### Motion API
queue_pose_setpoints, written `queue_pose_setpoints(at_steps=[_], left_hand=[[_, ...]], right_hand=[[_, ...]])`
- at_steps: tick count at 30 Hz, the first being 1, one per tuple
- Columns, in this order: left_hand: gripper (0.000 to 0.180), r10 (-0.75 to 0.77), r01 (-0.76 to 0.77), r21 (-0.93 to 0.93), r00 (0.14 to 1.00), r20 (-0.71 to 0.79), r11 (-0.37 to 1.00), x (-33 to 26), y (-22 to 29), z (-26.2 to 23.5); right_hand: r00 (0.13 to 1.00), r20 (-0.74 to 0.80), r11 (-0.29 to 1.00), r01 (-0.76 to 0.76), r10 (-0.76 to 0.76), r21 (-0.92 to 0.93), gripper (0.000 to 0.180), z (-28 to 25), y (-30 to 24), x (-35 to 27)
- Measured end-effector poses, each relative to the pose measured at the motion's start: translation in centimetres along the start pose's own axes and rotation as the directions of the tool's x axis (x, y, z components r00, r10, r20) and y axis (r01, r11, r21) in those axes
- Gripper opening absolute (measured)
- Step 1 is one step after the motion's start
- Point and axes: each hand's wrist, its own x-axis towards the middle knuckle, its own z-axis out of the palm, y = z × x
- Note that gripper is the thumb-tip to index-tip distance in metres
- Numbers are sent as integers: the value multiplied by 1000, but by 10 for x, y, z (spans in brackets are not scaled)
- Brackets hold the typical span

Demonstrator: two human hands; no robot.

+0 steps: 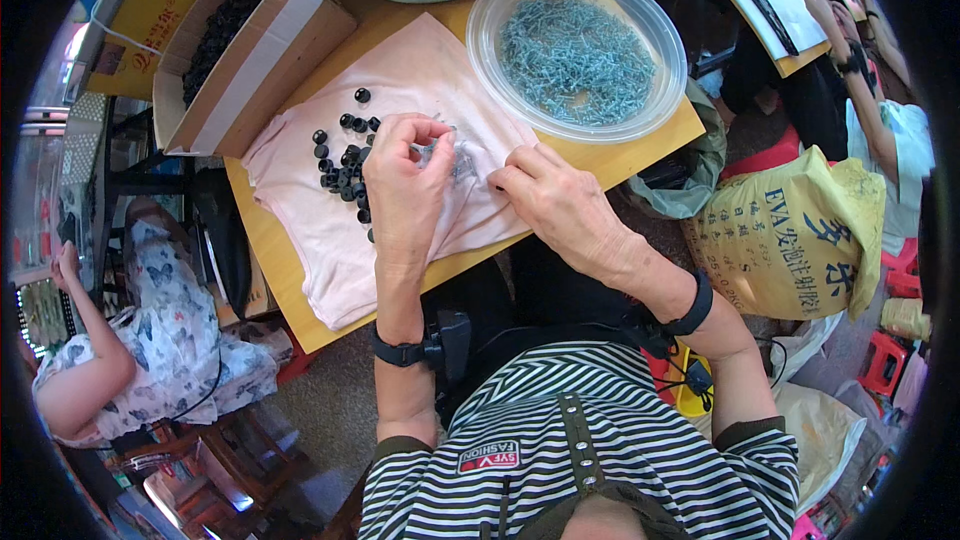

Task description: Inserting silver metal pins into black circular plastic components.

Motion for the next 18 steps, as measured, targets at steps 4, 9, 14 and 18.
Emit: queue_pose_setpoints(at_steps=[4, 9, 14, 18], left_hand=[[8, -233, 248, -427, 968, 89, 870, -3, -9, -4], [14, -248, 284, -627, 958, 146, 726, -5, -16, -5], [12, -131, 137, -297, 991, 42, 945, -5, -12, -5], [14, -6, 6, 4, 1000, 17, 1000, 3, -8, 2]], right_hand=[[1000, 1, 1000, -19, 19, 24, 15, -2, -2, 0], [1000, 5, 1000, -13, 12, 19, 20, -3, -1, 0], [999, 15, 999, -33, 33, 11, 23, -5, -1, 1], [999, -30, 999, -28, 29, 27, 21, 0, 2, 0]])
